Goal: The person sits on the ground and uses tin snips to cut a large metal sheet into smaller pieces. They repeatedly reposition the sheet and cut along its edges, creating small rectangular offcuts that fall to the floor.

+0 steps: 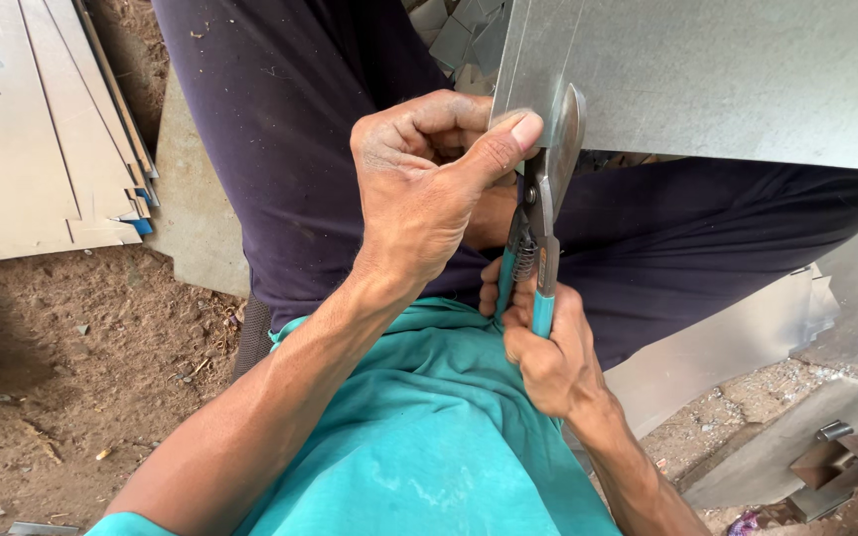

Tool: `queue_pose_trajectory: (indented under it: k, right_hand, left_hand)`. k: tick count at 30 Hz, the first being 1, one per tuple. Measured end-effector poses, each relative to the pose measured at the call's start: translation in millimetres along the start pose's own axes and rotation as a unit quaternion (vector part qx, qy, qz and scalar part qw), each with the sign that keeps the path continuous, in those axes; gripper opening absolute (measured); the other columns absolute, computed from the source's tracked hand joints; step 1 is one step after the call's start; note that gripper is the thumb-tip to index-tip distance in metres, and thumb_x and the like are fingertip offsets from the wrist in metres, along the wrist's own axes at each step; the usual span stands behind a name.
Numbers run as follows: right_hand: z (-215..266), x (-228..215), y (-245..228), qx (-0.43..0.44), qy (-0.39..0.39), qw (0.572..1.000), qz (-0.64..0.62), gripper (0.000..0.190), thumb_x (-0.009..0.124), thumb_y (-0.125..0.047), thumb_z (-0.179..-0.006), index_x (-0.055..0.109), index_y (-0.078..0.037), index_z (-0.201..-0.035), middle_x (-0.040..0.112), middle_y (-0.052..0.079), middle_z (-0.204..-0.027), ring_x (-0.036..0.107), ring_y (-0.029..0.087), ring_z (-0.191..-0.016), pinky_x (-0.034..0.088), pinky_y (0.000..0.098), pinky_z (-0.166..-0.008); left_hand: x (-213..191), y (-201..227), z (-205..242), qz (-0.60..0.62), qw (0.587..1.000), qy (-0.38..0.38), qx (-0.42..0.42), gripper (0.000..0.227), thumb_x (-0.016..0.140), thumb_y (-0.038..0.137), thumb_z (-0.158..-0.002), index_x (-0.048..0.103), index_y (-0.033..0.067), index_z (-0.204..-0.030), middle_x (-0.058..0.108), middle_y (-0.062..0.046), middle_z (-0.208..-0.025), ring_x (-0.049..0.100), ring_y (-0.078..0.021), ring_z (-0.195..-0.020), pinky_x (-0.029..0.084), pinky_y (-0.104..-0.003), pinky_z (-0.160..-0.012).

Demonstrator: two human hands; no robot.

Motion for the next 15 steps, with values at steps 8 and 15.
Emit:
queue_pose_trajectory:
  k: [8, 15]
  right_hand:
    - [-10.3, -0.6, 2.9, -0.081, 0.050, 0.995, -0.030, 0.014, 0.049, -0.003, -0.071, 0.060, 0.001, -0.079, 0.059, 0.005, -0.064, 0.053, 0.012, -0.056, 0.046, 0.0297, -0.051]
    - [-1.6, -31.5, 38.7, -0.050, -0.046, 0.997, -0.044, 0.038, 0.052, -0.011, -0.076, 0.061, 0.002, -0.110, 0.061, 0.011, -0.086, 0.058, 0.018, -0.077, 0.051, 0.0339, -0.069]
  left_hand:
    - [8.4, 27.8, -16.0, -0.101, 0.992, 0.006, 0.075, 0.016, 0.078, 0.015, -0.096, 0.070, 0.0027, -0.088, 0.058, 0.001, -0.072, 0.052, -0.0048, -0.060, 0.044, -0.022, -0.059]
    - [58.2, 70.2, -53.8, -0.301, 0.882, 0.060, 0.358, 0.034, 0.069, 0.020, -0.105, 0.054, 0.0034, -0.080, 0.046, 0.003, -0.073, 0.045, -0.0042, -0.060, 0.034, -0.023, -0.052]
Point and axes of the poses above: each hand's wrist, its own z-axis away from the middle knuckle, its own x-axis out of the palm, y = z × x, the point moved 8 cm from there along -z, towards the middle knuckle
